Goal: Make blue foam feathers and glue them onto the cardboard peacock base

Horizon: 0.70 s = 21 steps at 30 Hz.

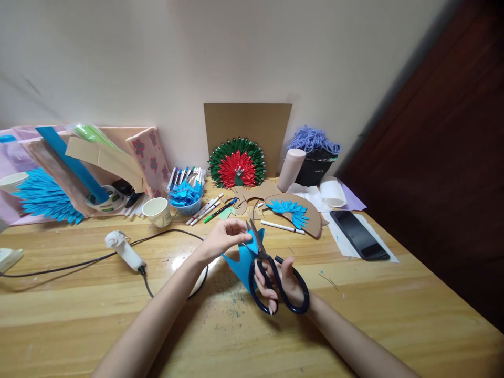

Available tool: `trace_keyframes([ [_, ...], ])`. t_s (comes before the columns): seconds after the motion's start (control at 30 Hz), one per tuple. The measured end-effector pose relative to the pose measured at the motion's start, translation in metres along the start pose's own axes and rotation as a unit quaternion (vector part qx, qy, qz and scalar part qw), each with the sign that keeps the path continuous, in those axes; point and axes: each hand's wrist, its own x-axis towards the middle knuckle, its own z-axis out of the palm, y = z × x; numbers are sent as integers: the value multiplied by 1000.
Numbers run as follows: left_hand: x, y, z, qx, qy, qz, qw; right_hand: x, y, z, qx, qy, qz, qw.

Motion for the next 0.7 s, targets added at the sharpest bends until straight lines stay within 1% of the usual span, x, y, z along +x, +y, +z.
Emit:
trace_keyframes([
  [0.17,0,-2,1,4,2,1,1000,1,-2,1,3,10,12,1000],
  [0.37,1,-5,2,9,-4,-19,1000,3,0,-3,-3,33,13,999],
  [0.43,2,-6,1,10,-2,-23,1000,3,-2,-4,-20,51,4,999],
  [0.47,2,-7,-1,10,2,-20,1000,3,-4,-4,-34,68,-4,997],
  [0.5,3,-8,-2,11,10,-14,1000,3,-8,-3,-52,98,-17,994],
  [0.53,4,-9,-4,13,21,-8,1000,2,-13,-2,-79,140,-34,986],
  [0.57,5,-10,-6,14,33,-2,999,2,-18,-1,-115,198,-55,972],
  [0.6,5,-10,-7,16,46,2,999,1,-24,0,-160,262,-74,949],
  [0.63,6,-10,-8,16,57,4,998,1,-29,0,-214,324,-94,917],
  [0.67,6,-9,-9,17,65,4,998,0,-34,-1,-261,372,-108,884],
  [0.7,6,-9,-9,19,68,4,998,0,-38,-3,-298,403,-121,857],
])
